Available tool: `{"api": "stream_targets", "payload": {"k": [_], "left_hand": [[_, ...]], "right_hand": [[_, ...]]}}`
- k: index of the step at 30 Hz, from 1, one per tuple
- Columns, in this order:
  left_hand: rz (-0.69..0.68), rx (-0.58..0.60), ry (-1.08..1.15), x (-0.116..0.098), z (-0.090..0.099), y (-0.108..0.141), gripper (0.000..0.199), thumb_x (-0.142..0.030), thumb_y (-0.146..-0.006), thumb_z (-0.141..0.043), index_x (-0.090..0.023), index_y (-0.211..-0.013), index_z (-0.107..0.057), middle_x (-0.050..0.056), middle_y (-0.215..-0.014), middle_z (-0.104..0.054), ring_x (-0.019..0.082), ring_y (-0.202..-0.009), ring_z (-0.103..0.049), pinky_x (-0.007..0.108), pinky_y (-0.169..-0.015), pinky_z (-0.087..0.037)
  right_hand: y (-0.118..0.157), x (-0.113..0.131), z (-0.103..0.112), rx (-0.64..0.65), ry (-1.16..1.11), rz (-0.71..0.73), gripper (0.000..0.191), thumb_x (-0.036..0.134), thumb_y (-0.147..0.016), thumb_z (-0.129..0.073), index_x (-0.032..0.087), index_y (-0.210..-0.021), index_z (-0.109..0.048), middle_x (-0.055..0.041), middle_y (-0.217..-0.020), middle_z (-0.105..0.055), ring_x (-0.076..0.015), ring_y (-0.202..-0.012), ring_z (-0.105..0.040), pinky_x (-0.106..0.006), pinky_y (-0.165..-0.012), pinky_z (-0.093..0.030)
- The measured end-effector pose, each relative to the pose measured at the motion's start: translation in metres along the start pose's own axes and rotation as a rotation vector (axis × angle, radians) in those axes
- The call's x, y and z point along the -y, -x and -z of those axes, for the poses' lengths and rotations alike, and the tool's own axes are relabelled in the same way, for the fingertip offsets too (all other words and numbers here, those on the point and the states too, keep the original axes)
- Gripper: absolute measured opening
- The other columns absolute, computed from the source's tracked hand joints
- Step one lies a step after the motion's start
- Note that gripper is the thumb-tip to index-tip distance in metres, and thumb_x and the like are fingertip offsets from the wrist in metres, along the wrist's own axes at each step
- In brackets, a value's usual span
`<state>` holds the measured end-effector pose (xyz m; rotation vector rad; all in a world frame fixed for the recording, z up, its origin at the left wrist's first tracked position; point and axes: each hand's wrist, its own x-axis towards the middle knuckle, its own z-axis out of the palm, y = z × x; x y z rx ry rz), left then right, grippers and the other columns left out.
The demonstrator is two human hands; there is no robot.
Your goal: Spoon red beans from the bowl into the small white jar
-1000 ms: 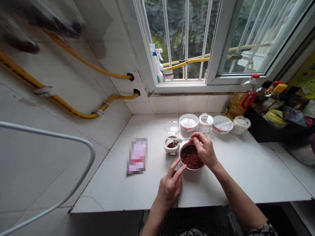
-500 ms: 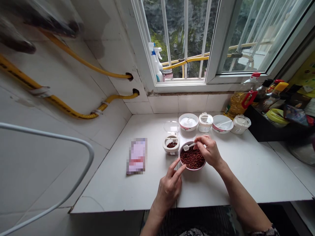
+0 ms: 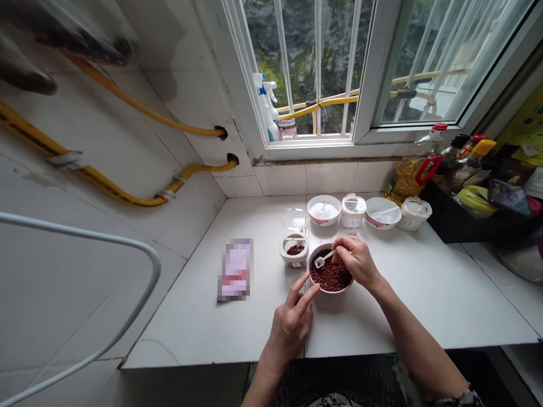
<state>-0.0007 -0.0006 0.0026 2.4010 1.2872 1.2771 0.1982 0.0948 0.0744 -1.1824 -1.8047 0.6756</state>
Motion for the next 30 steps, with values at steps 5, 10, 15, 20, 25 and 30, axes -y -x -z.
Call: {"api": "stream_targets", "payload": {"k": [5,10,15,20,25,30], "left_hand": [[0.003,0.002,-0.002,0.001,-0.001,0.0,0.051,-0.002,-0.094,-0.044,-0.024,-0.14,-0.05,0.016,-0.145,-0.053,0.012,-0.089,-0.073,0.022,-0.076,-0.062],[-0.001,-0.004,-0.002,0.002,-0.001,0.001,0.051,-0.002,-0.094,-0.044,-0.024,-0.14,-0.05,0.016,-0.144,-0.053,0.013,-0.093,-0.073,0.022,-0.076,-0.062],[-0.001,-0.007,-0.007,0.001,-0.001,0.0,0.05,-0.002,-0.094,-0.044,-0.023,-0.139,-0.05,0.017,-0.143,-0.054,0.013,-0.093,-0.073,0.022,-0.077,-0.062],[-0.002,0.002,0.005,0.001,-0.001,0.001,0.051,-0.002,-0.095,-0.044,-0.024,-0.14,-0.049,0.016,-0.144,-0.053,0.014,-0.096,-0.073,0.024,-0.077,-0.063],[-0.003,0.004,0.002,0.001,0.0,0.001,0.05,-0.003,-0.095,-0.043,-0.024,-0.14,-0.049,0.017,-0.144,-0.053,0.014,-0.094,-0.073,0.024,-0.077,-0.063],[-0.005,0.001,-0.005,0.001,-0.001,0.001,0.05,-0.002,-0.095,-0.043,-0.024,-0.14,-0.049,0.017,-0.143,-0.053,0.014,-0.093,-0.073,0.023,-0.076,-0.063]], "right_hand": [[-0.001,0.002,-0.003,0.0,-0.07,-0.052,0.017,0.019,-0.081,-0.049,0.023,-0.07,-0.061,0.0019,-0.055,-0.069,-0.0193,-0.064,-0.064,-0.036,-0.083,-0.048],[-0.001,0.001,-0.002,0.02,-0.358,-0.265,0.013,0.028,-0.079,-0.052,0.022,-0.075,-0.063,0.0011,-0.055,-0.069,-0.0175,-0.054,-0.064,-0.03,-0.062,-0.05],[-0.004,0.001,-0.002,-0.02,-0.481,-0.286,0.014,0.033,-0.079,-0.057,0.02,-0.078,-0.062,-0.0004,-0.057,-0.07,-0.0177,-0.056,-0.066,-0.03,-0.065,-0.053],[-0.003,0.014,-0.012,-0.126,-0.398,-0.123,0.015,0.034,-0.092,-0.052,0.022,-0.091,-0.06,-0.0027,-0.074,-0.075,-0.0198,-0.07,-0.071,-0.032,-0.07,-0.056],[-0.002,0.021,-0.026,-0.149,0.006,0.271,0.015,0.02,-0.098,-0.047,0.023,-0.095,-0.061,-0.0053,-0.082,-0.076,-0.022,-0.08,-0.07,-0.039,-0.085,-0.053],[-0.002,0.02,-0.023,-0.144,0.125,0.43,0.019,0.013,-0.098,-0.045,0.022,-0.096,-0.061,-0.0045,-0.082,-0.076,-0.0203,-0.075,-0.069,-0.04,-0.088,-0.05]]}}
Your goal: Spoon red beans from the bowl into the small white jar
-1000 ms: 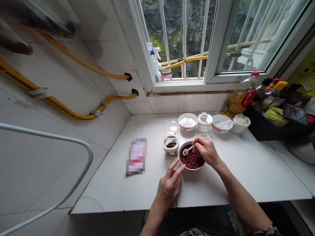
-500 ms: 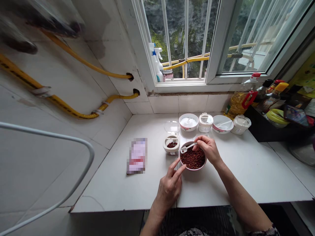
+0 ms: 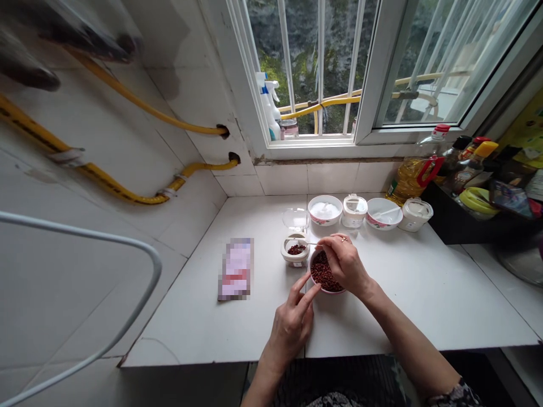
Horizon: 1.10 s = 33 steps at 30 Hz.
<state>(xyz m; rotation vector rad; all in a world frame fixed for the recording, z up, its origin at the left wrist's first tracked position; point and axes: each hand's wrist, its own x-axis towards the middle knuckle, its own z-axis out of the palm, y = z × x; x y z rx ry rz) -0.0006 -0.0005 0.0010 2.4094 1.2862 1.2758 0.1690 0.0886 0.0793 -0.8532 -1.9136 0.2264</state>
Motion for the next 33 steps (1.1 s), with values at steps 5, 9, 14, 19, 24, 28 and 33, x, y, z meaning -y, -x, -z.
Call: {"api": "stream_targets", "payload": {"k": [5,9,14,19,24,28,33], "left_hand": [[-0.003,-0.002,-0.003,0.001,0.0,0.001,0.05,-0.002,-0.095,-0.044,-0.024,-0.14,-0.049,0.018,-0.143,-0.053,0.014,-0.094,-0.073,0.022,-0.076,-0.062],[0.009,0.011,0.002,0.001,0.001,0.0,0.052,-0.002,-0.095,-0.045,-0.025,-0.141,-0.048,0.016,-0.144,-0.053,0.014,-0.096,-0.073,0.023,-0.077,-0.062],[0.019,0.009,0.008,0.001,0.0,0.0,0.052,-0.002,-0.095,-0.044,-0.025,-0.141,-0.049,0.016,-0.145,-0.053,0.013,-0.093,-0.073,0.022,-0.076,-0.062],[0.012,0.009,-0.009,0.0,0.0,0.001,0.051,-0.002,-0.095,-0.044,-0.024,-0.14,-0.049,0.015,-0.144,-0.054,0.015,-0.098,-0.073,0.021,-0.074,-0.062],[0.01,0.006,-0.013,0.0,0.0,0.0,0.051,-0.002,-0.095,-0.043,-0.024,-0.141,-0.049,0.015,-0.143,-0.054,0.015,-0.099,-0.073,0.022,-0.075,-0.062],[0.002,0.003,-0.017,0.0,0.0,0.0,0.052,-0.002,-0.094,-0.044,-0.024,-0.14,-0.049,0.016,-0.143,-0.054,0.014,-0.095,-0.073,0.022,-0.075,-0.062],[0.014,0.01,-0.011,0.0,0.0,0.001,0.052,-0.002,-0.094,-0.044,-0.025,-0.14,-0.049,0.016,-0.144,-0.054,0.014,-0.093,-0.073,0.022,-0.076,-0.062]], "right_hand": [[0.004,-0.007,0.019,-0.056,-0.112,-0.272,0.014,0.019,-0.094,-0.05,0.023,-0.091,-0.063,-0.0016,-0.072,-0.074,-0.0218,-0.077,-0.069,-0.036,-0.081,-0.051],[0.007,-0.016,0.027,0.068,-0.123,-0.377,0.017,0.018,-0.088,-0.05,0.024,-0.079,-0.063,0.0014,-0.059,-0.068,-0.0212,-0.069,-0.065,-0.036,-0.081,-0.049],[0.008,-0.018,0.02,0.216,-0.098,-0.359,0.02,0.016,-0.083,-0.049,0.025,-0.072,-0.063,-0.0007,-0.066,-0.07,-0.0219,-0.076,-0.063,-0.035,-0.082,-0.048],[0.007,-0.014,0.018,0.227,-0.233,-0.445,0.019,0.016,-0.082,-0.048,0.025,-0.07,-0.061,0.0011,-0.059,-0.067,-0.0198,-0.067,-0.062,-0.033,-0.078,-0.049],[0.005,-0.011,0.019,0.209,-0.404,-0.612,0.015,0.02,-0.081,-0.049,0.023,-0.071,-0.06,0.0024,-0.053,-0.067,-0.0169,-0.053,-0.06,-0.03,-0.067,-0.049],[0.005,-0.012,0.02,0.16,-0.483,-0.692,0.012,0.025,-0.079,-0.052,0.022,-0.074,-0.062,0.0023,-0.053,-0.067,-0.0166,-0.052,-0.062,-0.029,-0.062,-0.049],[0.004,-0.017,0.023,0.097,-0.535,-0.751,0.013,0.03,-0.077,-0.054,0.021,-0.074,-0.063,0.0016,-0.052,-0.067,-0.0162,-0.051,-0.062,-0.029,-0.06,-0.049]]}}
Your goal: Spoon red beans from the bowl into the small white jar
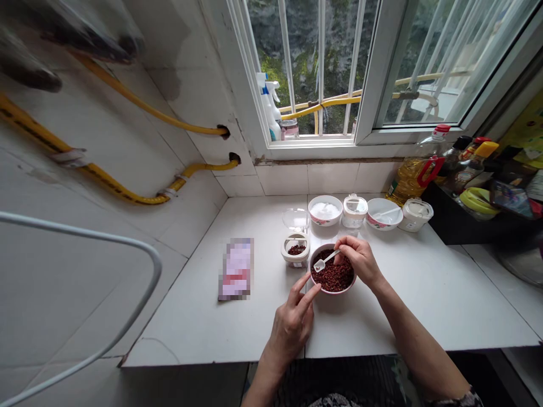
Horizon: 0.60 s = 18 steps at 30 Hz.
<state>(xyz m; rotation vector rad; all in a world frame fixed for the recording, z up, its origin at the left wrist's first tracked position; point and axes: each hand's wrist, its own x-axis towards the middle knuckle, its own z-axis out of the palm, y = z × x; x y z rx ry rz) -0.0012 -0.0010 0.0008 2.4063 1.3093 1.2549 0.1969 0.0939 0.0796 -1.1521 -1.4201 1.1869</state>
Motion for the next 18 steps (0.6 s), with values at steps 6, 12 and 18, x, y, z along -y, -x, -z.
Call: {"api": "stream_targets", "payload": {"k": [6,12,18], "left_hand": [[0.012,0.008,0.009,0.0,0.0,0.0,0.053,-0.002,-0.094,-0.044,-0.026,-0.141,-0.048,0.015,-0.144,-0.054,0.014,-0.094,-0.074,0.024,-0.077,-0.063],[-0.012,-0.001,0.019,0.0,0.0,0.0,0.051,-0.002,-0.095,-0.044,-0.024,-0.141,-0.048,0.016,-0.145,-0.053,0.014,-0.096,-0.073,0.024,-0.079,-0.063],[0.006,0.01,0.001,0.001,0.0,0.0,0.053,-0.003,-0.095,-0.044,-0.026,-0.142,-0.048,0.015,-0.145,-0.054,0.014,-0.094,-0.073,0.024,-0.077,-0.063]], "right_hand": [[-0.003,0.003,-0.002,-0.062,-0.073,0.034,0.018,0.039,-0.082,-0.058,0.021,-0.081,-0.062,-0.0005,-0.06,-0.071,-0.0185,-0.06,-0.067,-0.033,-0.068,-0.054],[0.003,0.009,-0.023,-0.109,0.219,0.337,0.014,0.031,-0.097,-0.049,0.023,-0.096,-0.062,-0.0054,-0.082,-0.076,-0.0225,-0.083,-0.071,-0.038,-0.084,-0.054],[0.004,0.007,-0.031,0.0,0.565,0.665,0.022,0.014,-0.095,-0.043,0.023,-0.099,-0.063,-0.007,-0.087,-0.077,-0.0227,-0.078,-0.069,-0.045,-0.096,-0.047]]}}
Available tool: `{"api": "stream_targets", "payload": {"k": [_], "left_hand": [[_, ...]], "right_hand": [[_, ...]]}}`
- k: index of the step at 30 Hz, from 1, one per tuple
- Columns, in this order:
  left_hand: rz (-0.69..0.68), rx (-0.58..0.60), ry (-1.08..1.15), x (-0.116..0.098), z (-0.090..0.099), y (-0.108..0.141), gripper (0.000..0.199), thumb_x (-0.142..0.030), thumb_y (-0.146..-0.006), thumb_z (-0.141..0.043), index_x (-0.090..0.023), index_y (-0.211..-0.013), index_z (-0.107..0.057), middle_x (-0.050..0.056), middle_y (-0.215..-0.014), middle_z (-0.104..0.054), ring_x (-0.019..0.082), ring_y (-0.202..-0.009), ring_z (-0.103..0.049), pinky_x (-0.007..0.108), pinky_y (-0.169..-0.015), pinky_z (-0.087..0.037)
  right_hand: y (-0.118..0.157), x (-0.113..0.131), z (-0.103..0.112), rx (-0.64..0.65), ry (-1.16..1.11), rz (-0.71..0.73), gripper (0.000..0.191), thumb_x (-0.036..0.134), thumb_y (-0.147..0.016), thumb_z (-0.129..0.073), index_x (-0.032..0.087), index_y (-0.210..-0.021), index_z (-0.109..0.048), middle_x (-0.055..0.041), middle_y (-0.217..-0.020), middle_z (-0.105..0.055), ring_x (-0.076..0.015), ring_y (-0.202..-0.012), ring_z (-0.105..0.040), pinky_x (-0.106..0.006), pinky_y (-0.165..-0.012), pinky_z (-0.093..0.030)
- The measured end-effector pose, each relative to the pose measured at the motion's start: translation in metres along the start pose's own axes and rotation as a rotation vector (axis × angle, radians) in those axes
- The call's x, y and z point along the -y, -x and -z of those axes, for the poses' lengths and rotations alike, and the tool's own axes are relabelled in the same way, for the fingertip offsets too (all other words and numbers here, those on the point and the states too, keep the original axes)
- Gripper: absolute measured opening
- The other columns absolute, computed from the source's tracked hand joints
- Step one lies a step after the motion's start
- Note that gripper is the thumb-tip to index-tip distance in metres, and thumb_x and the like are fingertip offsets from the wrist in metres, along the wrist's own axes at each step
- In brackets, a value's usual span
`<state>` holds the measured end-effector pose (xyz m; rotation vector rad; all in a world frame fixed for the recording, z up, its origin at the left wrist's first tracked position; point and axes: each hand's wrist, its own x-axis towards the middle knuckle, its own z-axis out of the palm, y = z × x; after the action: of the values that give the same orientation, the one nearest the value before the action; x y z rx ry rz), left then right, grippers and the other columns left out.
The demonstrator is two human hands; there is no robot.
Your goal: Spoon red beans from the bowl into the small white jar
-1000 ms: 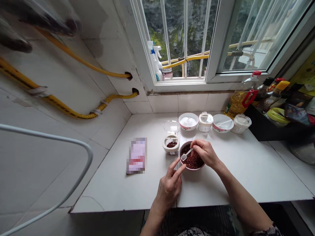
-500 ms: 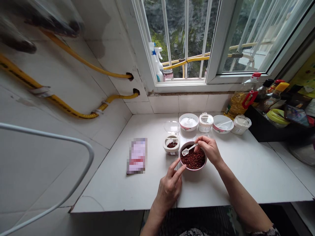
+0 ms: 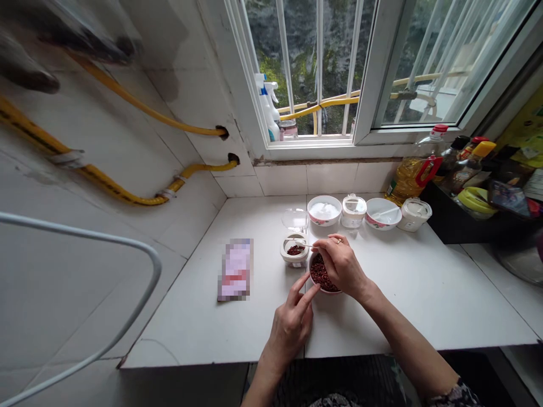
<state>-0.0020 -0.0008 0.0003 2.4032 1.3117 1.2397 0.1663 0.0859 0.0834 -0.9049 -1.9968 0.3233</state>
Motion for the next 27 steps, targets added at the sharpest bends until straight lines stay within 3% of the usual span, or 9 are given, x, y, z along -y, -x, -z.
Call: {"api": "stream_targets", "payload": {"k": [5,9,14,20,27], "left_hand": [[-0.003,-0.007,0.011,0.0,-0.001,0.001,0.053,-0.003,-0.095,-0.045,-0.027,-0.143,-0.047,0.015,-0.145,-0.053,0.013,-0.093,-0.073,0.023,-0.077,-0.063],[-0.001,-0.011,0.01,0.0,-0.001,0.0,0.053,-0.002,-0.095,-0.044,-0.026,-0.142,-0.048,0.015,-0.145,-0.053,0.012,-0.089,-0.073,0.023,-0.077,-0.062],[-0.005,-0.004,0.003,-0.001,0.001,-0.001,0.053,-0.003,-0.096,-0.044,-0.027,-0.143,-0.047,0.015,-0.145,-0.053,0.013,-0.092,-0.073,0.024,-0.076,-0.062],[-0.007,-0.019,0.0,-0.002,0.001,-0.002,0.053,-0.002,-0.095,-0.045,-0.026,-0.142,-0.048,0.014,-0.145,-0.054,0.016,-0.101,-0.073,0.023,-0.077,-0.062],[-0.008,-0.015,0.021,-0.002,0.0,-0.001,0.052,-0.001,-0.094,-0.045,-0.025,-0.14,-0.049,0.015,-0.145,-0.053,0.012,-0.091,-0.073,0.022,-0.076,-0.062]], "right_hand": [[0.004,-0.008,0.018,-0.103,-0.011,-0.142,0.019,0.019,-0.095,-0.047,0.024,-0.093,-0.065,-0.0037,-0.077,-0.075,-0.0236,-0.079,-0.067,-0.042,-0.092,-0.048],[0.01,-0.02,0.024,0.002,0.016,-0.209,0.02,0.015,-0.089,-0.048,0.025,-0.08,-0.062,-0.0006,-0.064,-0.07,-0.0225,-0.073,-0.064,-0.04,-0.089,-0.048],[0.012,-0.023,0.013,0.102,-0.001,-0.245,0.02,0.012,-0.083,-0.049,0.024,-0.074,-0.062,-0.0033,-0.076,-0.074,-0.0229,-0.079,-0.064,-0.038,-0.086,-0.048],[0.01,-0.021,0.013,0.096,-0.134,-0.371,0.021,0.015,-0.085,-0.047,0.025,-0.073,-0.061,0.0011,-0.061,-0.071,-0.0211,-0.07,-0.064,-0.037,-0.086,-0.046],[0.009,-0.024,0.018,0.076,-0.132,-0.385,0.02,0.018,-0.085,-0.046,0.024,-0.072,-0.059,0.0013,-0.06,-0.071,-0.0205,-0.069,-0.063,-0.036,-0.086,-0.044]]}}
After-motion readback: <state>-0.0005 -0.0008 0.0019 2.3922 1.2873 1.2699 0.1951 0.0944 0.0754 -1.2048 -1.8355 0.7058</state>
